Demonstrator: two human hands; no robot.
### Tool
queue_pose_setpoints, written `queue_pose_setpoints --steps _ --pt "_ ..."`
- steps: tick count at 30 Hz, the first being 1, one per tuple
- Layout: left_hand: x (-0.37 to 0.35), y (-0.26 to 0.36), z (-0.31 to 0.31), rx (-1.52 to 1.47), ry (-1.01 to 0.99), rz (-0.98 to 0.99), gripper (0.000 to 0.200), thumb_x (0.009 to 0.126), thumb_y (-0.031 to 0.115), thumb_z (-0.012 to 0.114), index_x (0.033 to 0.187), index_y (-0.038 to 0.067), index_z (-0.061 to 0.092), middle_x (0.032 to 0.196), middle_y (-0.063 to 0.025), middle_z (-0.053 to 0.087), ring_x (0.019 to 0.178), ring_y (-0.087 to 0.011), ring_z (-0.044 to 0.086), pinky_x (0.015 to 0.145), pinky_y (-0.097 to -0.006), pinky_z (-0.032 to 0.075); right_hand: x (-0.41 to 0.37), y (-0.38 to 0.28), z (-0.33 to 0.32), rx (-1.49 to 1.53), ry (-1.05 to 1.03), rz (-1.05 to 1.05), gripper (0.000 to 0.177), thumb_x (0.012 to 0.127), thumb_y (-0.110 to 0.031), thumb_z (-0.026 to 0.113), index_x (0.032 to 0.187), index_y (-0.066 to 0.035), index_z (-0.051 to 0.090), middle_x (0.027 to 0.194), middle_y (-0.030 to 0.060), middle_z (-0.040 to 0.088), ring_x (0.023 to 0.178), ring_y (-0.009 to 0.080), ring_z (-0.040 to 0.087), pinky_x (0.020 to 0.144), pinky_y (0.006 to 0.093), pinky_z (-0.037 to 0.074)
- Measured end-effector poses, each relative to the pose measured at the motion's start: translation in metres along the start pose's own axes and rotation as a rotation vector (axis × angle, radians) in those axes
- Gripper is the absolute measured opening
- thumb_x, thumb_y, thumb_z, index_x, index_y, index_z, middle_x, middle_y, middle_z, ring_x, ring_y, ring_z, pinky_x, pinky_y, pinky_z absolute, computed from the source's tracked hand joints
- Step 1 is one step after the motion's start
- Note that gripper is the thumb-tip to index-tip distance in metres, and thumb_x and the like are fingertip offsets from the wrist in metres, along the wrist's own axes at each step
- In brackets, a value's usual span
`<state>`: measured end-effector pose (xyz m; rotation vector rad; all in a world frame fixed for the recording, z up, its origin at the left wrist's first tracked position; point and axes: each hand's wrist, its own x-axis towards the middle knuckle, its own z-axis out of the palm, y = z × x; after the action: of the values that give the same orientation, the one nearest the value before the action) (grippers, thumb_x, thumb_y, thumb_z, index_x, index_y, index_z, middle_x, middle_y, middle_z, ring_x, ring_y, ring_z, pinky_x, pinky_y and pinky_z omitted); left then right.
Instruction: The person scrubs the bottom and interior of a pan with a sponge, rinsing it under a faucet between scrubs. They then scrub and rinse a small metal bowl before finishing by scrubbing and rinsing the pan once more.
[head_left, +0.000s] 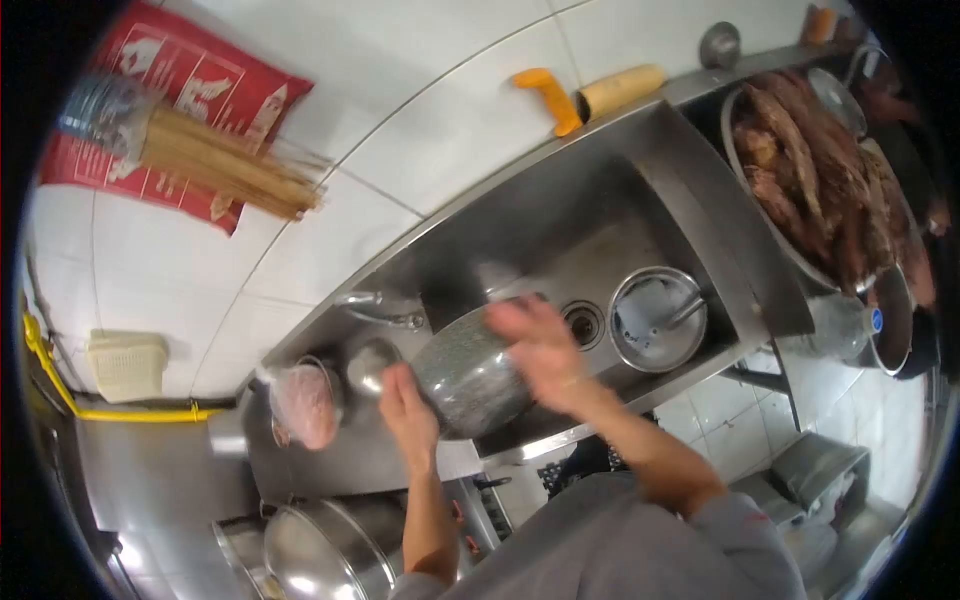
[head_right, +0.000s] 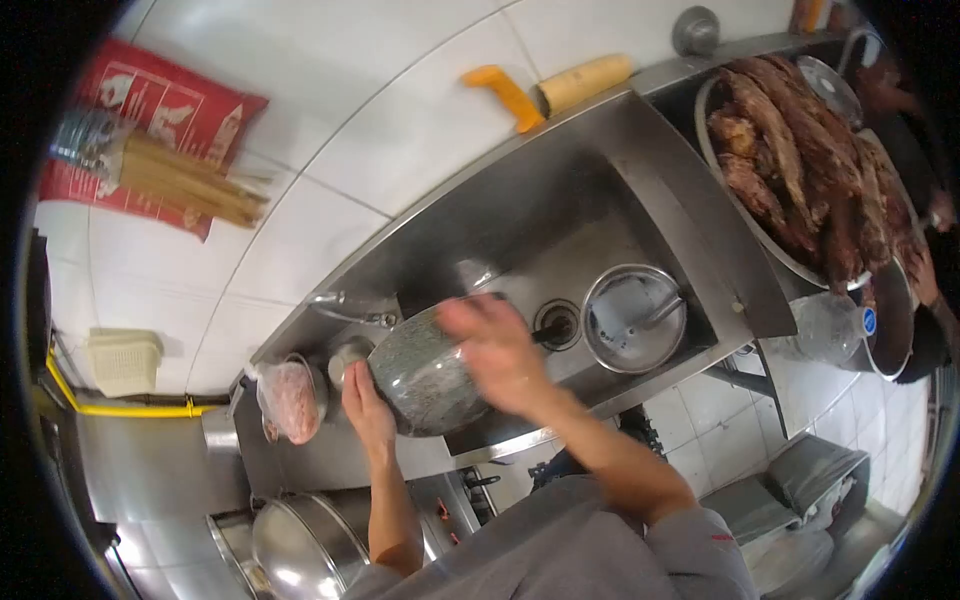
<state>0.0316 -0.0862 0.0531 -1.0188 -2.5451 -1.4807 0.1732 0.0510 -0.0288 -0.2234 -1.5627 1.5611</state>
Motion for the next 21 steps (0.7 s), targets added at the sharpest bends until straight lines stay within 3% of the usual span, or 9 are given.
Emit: queue_pose_setpoints --steps 1,4,6,7,10,11,14,16,21 --pt "-0.004 0.002 -0.003 0.005 0.022 -0.01 0.028 0.104 0.02 0.046 0.093 -0.003 0.058 0.08 -0.0034 0.054 0.077 -0.0125 0.046 0.07 -0.0294 0.041 -0.006 0.004 -0.023 0.019 0.112 0.239 0.032 0.097 -0.014 0.052 0.125 -0.001 0.061 0.145 0.0115 0.052 0.144 0.0292 0.035 0.118 0.043 0.027" --pt "-0.003 0.01 0.001 0.031 -0.016 -0.057 0.028 0.104 0.02 0.046 0.092 -0.003 0.057 0.078 -0.0032 0.054 0.075 -0.0122 0.047 0.068 -0.0281 0.04 0.012 -0.022 -0.019 -0.094 0.101 0.254 0.032 0.096 -0.016 0.055 0.123 -0.003 0.064 0.143 0.0086 0.054 0.142 0.0302 0.037 0.117 0.0464 0.027" --pt "-0.002 0.013 0.004 -0.019 -0.019 -0.05 0.028 0.104 0.02 0.046 0.091 -0.003 0.057 0.076 -0.0039 0.054 0.074 -0.0126 0.047 0.067 -0.0282 0.04 0.039 -0.079 0.018 -0.782 -0.403 -0.137 0.029 0.094 -0.02 0.059 0.119 -0.007 0.067 0.139 0.0059 0.056 0.139 0.0308 0.039 0.115 0.0502 0.028" --pt "-0.001 0.014 0.006 -0.075 -0.012 -0.04 0.029 0.104 0.021 0.046 0.091 -0.003 0.057 0.075 -0.0046 0.054 0.073 -0.0131 0.047 0.067 -0.0284 0.041 0.037 -0.076 0.021 -0.781 -0.403 -0.137 0.029 0.094 -0.02 0.059 0.119 -0.007 0.067 0.139 0.0059 0.056 0.139 0.0308 0.039 0.115 0.0502 0.028" --pt "-0.002 0.011 0.0 -0.04 -0.005 -0.121 0.028 0.103 0.02 0.046 0.093 -0.003 0.057 0.074 -0.0067 0.055 0.073 -0.0146 0.048 0.068 -0.0304 0.042 0.027 -0.067 0.009 -0.653 -0.275 -0.216 0.023 0.091 -0.021 0.064 0.111 -0.012 0.07 0.138 0.002 0.057 0.138 0.0319 0.04 0.114 0.0523 0.029" --pt "-0.005 0.01 -0.004 -0.031 0.017 -0.134 0.028 0.103 0.02 0.046 0.093 -0.003 0.057 0.074 -0.0067 0.055 0.073 -0.0146 0.048 0.068 -0.0304 0.042 0.008 -0.027 0.005 0.163 -0.058 0.277 0.024 0.089 -0.019 0.066 0.11 -0.011 0.072 0.137 0.0018 0.058 0.138 0.0326 0.04 0.115 0.053 0.028" --pt "-0.009 0.003 -0.004 0.072 0.064 -0.025 0.027 0.102 0.017 0.043 0.099 -0.004 0.06 0.077 -0.0122 0.06 0.073 -0.0176 0.053 0.069 -0.0327 0.044 0.02 -0.042 -0.011 -0.296 -0.072 0.133 0.022 0.088 -0.017 0.065 0.108 -0.01 0.073 0.134 0.0026 0.06 0.137 0.0322 0.042 0.113 0.0528 0.03" --pt "-0.013 0.004 -0.008 0.058 0.056 -0.083 0.026 0.101 0.016 0.043 0.099 -0.003 0.061 0.077 -0.0143 0.06 0.072 -0.0189 0.055 0.069 -0.0331 0.044 0.034 -0.065 0.023 -0.653 -0.249 -0.168 0.023 0.087 -0.015 0.064 0.107 -0.009 0.073 0.132 0.0035 0.061 0.136 0.0329 0.043 0.112 0.0527 0.032" --pt "-0.016 -0.003 -0.011 -0.025 0.108 -0.068 0.026 0.098 0.013 0.042 0.1 -0.003 0.063 0.076 -0.0174 0.061 0.069 -0.0221 0.058 0.068 -0.0346 0.045 0.047 -0.068 0.019 -0.752 -0.458 -0.274 0.027 0.087 -0.017 0.065 0.111 -0.007 0.072 0.13 0.0055 0.061 0.133 0.0347 0.045 0.113 0.0536 0.031"
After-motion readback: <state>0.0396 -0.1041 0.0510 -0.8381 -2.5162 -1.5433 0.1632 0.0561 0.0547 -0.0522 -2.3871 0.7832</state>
